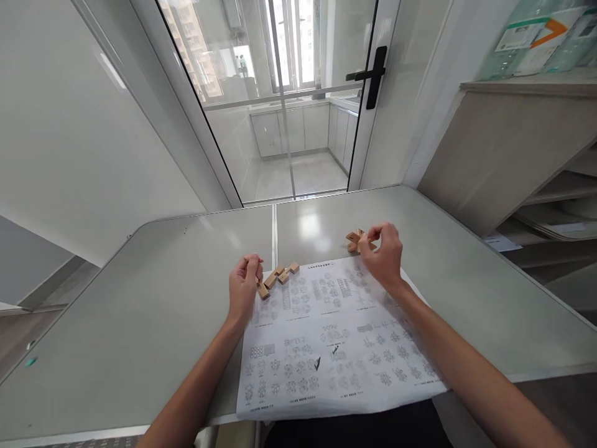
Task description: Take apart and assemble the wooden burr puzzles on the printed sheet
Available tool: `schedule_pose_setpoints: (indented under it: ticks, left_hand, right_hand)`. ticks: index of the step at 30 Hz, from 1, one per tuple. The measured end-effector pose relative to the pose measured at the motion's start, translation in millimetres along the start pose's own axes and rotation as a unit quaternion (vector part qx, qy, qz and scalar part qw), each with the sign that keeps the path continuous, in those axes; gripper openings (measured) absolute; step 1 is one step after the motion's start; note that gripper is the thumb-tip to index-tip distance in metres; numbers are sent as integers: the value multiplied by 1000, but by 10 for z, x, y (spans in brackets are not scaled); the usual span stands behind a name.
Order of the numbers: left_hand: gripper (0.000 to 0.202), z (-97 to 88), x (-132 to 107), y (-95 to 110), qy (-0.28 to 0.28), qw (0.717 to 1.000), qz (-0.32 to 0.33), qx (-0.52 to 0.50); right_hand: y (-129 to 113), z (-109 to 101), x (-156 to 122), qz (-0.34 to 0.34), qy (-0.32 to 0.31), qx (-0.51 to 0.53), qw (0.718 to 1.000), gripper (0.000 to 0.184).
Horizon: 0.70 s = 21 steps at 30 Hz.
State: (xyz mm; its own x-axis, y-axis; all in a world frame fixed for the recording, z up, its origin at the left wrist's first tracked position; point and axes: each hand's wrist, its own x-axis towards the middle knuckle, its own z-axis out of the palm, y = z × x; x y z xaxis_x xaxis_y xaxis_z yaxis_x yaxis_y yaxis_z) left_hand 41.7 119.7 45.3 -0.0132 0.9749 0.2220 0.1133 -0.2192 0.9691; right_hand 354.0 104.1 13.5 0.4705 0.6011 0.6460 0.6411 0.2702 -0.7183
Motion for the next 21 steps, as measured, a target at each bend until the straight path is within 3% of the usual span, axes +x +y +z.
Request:
schedule_pose_setpoints:
  ticks: [4, 6, 8, 13, 18, 21]
  left_hand:
    - [31, -71, 67, -40, 14, 990, 35, 133]
    - [29, -72, 77, -79, -6, 979, 33, 200]
    - [26, -49, 71, -133, -33, 965, 56, 255]
    - [26, 28, 25, -273, -99, 942, 119, 296]
    - [32, 51, -37, -289, -160, 949, 67, 264]
    - [39, 65, -95, -265, -216, 944, 64, 240]
  right_hand:
    - [-245, 100, -239, -114, -196, 62, 972, 20]
    - [-280, 151, -346, -135, -295, 68, 944, 19]
    - [-271, 178, -417, -137, -353, 63, 923, 16]
    - [-226, 170, -466, -119, -382, 48, 915, 14]
    - [-251, 175, -471, -125, -395, 37, 909, 14]
    - [-281, 175, -469, -124, -421, 14, 899, 2]
